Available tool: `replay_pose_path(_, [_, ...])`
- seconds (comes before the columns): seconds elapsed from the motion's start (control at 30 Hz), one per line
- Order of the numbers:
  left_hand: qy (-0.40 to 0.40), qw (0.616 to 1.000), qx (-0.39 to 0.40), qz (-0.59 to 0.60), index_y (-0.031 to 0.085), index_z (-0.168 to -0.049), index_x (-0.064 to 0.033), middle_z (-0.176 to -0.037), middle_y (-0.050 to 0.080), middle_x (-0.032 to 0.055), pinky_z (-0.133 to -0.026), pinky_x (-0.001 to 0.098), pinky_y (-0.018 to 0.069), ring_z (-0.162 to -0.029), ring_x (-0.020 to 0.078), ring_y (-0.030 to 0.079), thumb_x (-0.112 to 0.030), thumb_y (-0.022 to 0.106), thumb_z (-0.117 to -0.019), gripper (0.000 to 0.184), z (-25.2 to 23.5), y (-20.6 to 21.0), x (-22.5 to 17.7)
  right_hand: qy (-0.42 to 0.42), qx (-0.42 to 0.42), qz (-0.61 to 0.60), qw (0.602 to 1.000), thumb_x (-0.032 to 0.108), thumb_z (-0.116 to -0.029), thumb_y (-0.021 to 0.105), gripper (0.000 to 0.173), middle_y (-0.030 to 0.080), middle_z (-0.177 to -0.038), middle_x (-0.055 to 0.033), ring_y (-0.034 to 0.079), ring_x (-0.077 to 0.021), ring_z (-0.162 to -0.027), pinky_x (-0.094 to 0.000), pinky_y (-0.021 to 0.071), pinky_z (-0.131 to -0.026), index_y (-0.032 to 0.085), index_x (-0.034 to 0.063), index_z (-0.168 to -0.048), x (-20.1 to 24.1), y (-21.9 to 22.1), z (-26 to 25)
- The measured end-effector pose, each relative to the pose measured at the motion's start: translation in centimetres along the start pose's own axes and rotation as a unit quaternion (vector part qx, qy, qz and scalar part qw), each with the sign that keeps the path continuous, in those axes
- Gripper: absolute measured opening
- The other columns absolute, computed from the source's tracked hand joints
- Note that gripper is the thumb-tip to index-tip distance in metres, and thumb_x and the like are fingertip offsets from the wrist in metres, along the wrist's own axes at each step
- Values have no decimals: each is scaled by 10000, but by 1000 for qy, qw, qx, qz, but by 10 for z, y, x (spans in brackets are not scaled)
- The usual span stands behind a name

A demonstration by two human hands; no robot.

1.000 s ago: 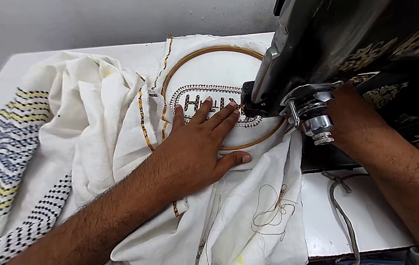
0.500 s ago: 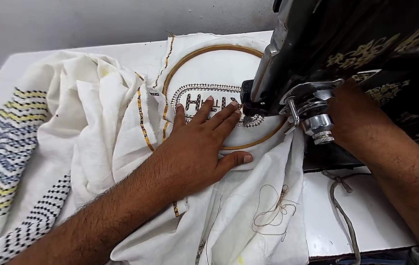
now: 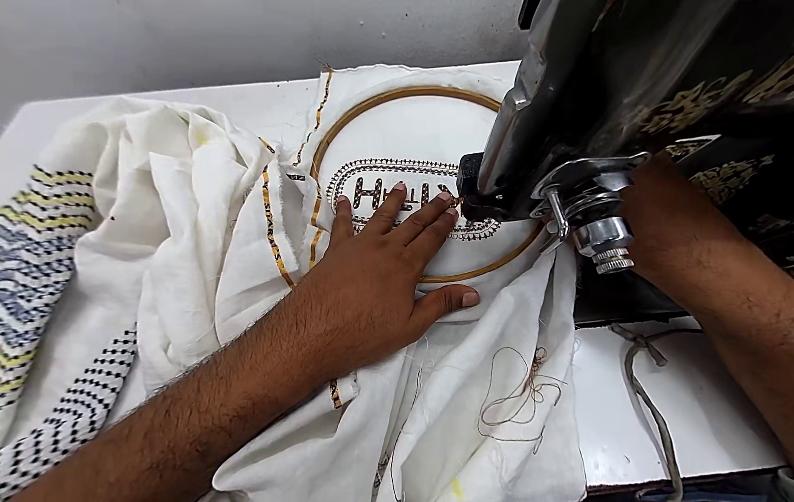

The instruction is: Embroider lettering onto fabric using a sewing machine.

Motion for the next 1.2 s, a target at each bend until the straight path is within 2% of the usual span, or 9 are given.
replay_pose_path(0.4, [0, 1000, -1, -2, 431, -1585, -190, -1656, 376, -12, -1138, 807, 134, -1557, 344, 262, -738, 288, -992, 820, 1, 0, -1, 18, 19, 14, 1000, 68, -964, 643, 165, 637, -852, -252, 631, -383, -838, -541, 471, -714, 647, -70, -875, -3, 2, -3])
replay_pose_path(0.53, [3, 1000, -10, 1, 439, -1580, -183, -1653, 380, -5, -1139, 811, 115, -1557, 347, 261, -736, 295, -993, 819, 0, 0, -1, 31, 32, 15, 999, 44, -969, 622, 154, 628, -843, -255, 620, -385, -828, -539, 456, -700, 640, -77, -875, -4, 1, -4])
replay_pose_path(0.67, [8, 1000, -8, 0, 441, -1579, -175, -1654, 379, 3, -1143, 801, 128, -1554, 348, 269, -735, 293, -993, 824, -1, 1, -3, 46, 49, 17, 998, 43, -962, 637, 136, 637, -892, -272, 627, -404, -887, -566, 463, -739, 644, -72, -889, -7, 2, -7])
replay_pose_path(0.77, [10, 1000, -10, 1, 436, -1583, -184, -1657, 374, -4, -1146, 798, 128, -1558, 342, 262, -739, 292, -991, 824, 0, 2, -3, 62, 61, 23, 996, 42, -967, 637, 136, 632, -875, -257, 619, -391, -866, -554, 455, -724, 637, -66, -883, -7, 1, -6])
replay_pose_path(1.0, [7, 1000, -8, 5, 439, -1579, -166, -1659, 370, 11, -1145, 798, 120, -1557, 343, 262, -729, 295, -997, 822, -2, 1, -3, 59, 49, 17, 997, 13, -977, 593, 153, 616, -879, -288, 610, -416, -868, -557, 447, -721, 611, -102, -878, -4, -2, -3])
replay_pose_path(1.2, [4, 1000, -5, 6, 444, -1577, -177, -1660, 367, 3, -1149, 796, 112, -1561, 340, 254, -731, 301, -995, 816, -3, 1, -2, 63, 44, 16, 997, 20, -976, 588, 146, 615, -871, -275, 607, -397, -850, -548, 445, -711, 617, -88, -882, -4, -1, -3])
Point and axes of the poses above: each hand's wrist, its own z-axis away from the middle knuckle, its own y-axis out of the palm, x = y × z, the point moved 7 cm from there along -z, towards the middle knuckle
